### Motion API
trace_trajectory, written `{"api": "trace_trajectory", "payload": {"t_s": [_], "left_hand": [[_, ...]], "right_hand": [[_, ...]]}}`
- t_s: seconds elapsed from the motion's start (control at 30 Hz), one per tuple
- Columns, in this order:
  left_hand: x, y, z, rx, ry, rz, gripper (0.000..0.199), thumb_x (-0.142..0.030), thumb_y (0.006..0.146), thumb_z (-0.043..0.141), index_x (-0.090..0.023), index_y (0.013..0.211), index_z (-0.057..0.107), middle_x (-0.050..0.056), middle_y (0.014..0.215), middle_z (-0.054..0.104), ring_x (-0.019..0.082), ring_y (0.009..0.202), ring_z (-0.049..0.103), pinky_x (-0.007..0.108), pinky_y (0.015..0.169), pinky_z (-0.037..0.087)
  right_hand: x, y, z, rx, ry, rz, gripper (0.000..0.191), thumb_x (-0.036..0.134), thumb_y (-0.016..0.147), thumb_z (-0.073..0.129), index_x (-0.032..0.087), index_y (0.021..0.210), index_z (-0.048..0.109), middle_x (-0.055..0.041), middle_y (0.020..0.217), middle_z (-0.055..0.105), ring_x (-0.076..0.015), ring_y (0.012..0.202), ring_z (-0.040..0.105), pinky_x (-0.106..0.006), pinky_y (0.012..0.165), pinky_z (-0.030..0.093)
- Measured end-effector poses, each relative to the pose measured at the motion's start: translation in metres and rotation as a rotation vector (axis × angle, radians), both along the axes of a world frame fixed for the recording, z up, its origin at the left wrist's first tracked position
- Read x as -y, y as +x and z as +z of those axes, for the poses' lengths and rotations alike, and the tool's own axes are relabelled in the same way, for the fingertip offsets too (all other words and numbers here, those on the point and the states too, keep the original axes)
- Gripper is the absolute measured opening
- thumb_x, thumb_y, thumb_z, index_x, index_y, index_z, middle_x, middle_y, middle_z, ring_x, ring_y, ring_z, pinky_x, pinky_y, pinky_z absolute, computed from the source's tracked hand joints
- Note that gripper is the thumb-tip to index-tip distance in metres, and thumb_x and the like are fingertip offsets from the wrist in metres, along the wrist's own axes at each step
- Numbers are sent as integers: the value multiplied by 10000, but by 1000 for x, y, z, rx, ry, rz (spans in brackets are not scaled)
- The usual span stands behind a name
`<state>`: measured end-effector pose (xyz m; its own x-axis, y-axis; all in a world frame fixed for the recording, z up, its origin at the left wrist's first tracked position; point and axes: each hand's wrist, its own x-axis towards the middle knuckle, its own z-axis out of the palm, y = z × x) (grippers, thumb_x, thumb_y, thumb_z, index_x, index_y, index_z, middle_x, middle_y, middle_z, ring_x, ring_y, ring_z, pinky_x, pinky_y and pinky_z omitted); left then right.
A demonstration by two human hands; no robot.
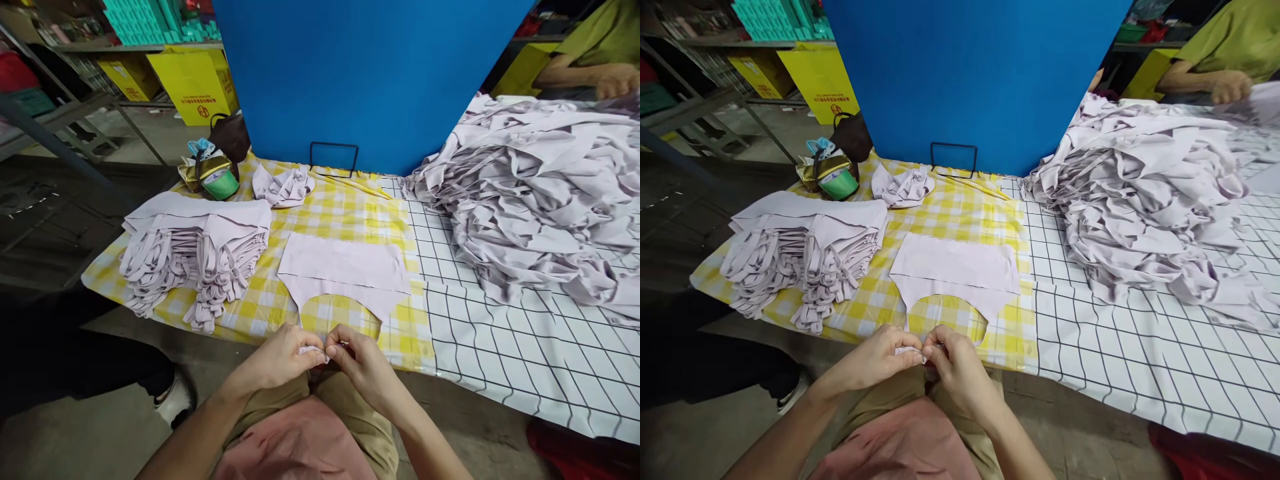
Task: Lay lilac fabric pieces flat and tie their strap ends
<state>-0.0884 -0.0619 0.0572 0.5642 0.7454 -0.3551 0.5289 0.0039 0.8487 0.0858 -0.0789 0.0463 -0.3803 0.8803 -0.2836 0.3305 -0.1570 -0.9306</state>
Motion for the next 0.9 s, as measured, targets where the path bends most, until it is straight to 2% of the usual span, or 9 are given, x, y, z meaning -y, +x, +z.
{"api": "trace_trajectory", "payload": {"t_s": [0.1, 0.23, 0.33, 0.43, 0.53, 0.7, 0.8, 0.9], "left_hand": [[0, -1, 0, 5, 10, 2, 248, -280, 809, 475, -117, 689, 619, -43, 566, 399, 81, 562, 334, 203, 516, 236], [-2, -2, 0, 39, -26, -14, 283, -305, 814, 475, -113, 650, 601, -42, 550, 372, 78, 543, 306, 208, 496, 220], [-1, -1, -3, 57, -12, -6, 287, -309, 821, 477, -119, 659, 617, -33, 560, 441, 85, 559, 355, 204, 518, 252], [2, 0, -9, 32, 91, 23, 282, -299, 833, 468, -136, 686, 645, -13, 607, 544, 104, 611, 419, 214, 583, 293], [6, 2, -13, -27, 180, 25, 301, -287, 848, 445, -156, 670, 649, -8, 590, 567, 118, 621, 413, 236, 623, 297], [7, 6, -10, -91, 207, 46, 277, -259, 840, 467, -166, 645, 640, -9, 555, 551, 126, 605, 400, 250, 623, 291], [5, 5, -8, -59, 192, 28, 258, -258, 827, 487, -167, 648, 649, -10, 549, 535, 128, 618, 395, 246, 615, 290], [5, 3, -10, 75, 89, 48, 276, -311, 823, 506, -144, 660, 655, -13, 565, 521, 113, 612, 401, 232, 598, 299]], "right_hand": [[0, -3, -3, -18, -50, -52, 198, 324, 834, 447, 182, 698, 469, 44, 573, 410, -92, 513, 343, -219, 481, 257], [2, -4, -10, -185, -233, -86, 307, 479, 813, 490, 191, 712, 455, 74, 535, 353, -65, 430, 305, -205, 413, 219], [3, -5, -16, -292, -336, -129, 391, 568, 762, 528, 192, 699, 441, 84, 537, 344, -45, 395, 271, -197, 381, 189], [4, -6, -20, -306, -356, -179, 406, 579, 749, 535, 191, 684, 434, 78, 554, 378, -35, 384, 257, -196, 372, 181], [6, -8, -20, -235, -280, -185, 355, 521, 783, 507, 189, 678, 441, 60, 561, 417, -53, 416, 298, -200, 397, 230], [9, -13, -9, 84, 81, -245, 212, 305, 829, 440, 191, 650, 448, 29, 559, 468, -105, 517, 410, -232, 509, 317], [7, -13, -4, 104, 115, -203, 194, 266, 830, 431, 190, 656, 472, 21, 558, 502, -111, 512, 431, -230, 500, 320], [6, -11, -4, 27, 98, -163, 201, 289, 834, 439, 186, 670, 495, 21, 561, 505, -113, 521, 447, -219, 493, 329]]}}
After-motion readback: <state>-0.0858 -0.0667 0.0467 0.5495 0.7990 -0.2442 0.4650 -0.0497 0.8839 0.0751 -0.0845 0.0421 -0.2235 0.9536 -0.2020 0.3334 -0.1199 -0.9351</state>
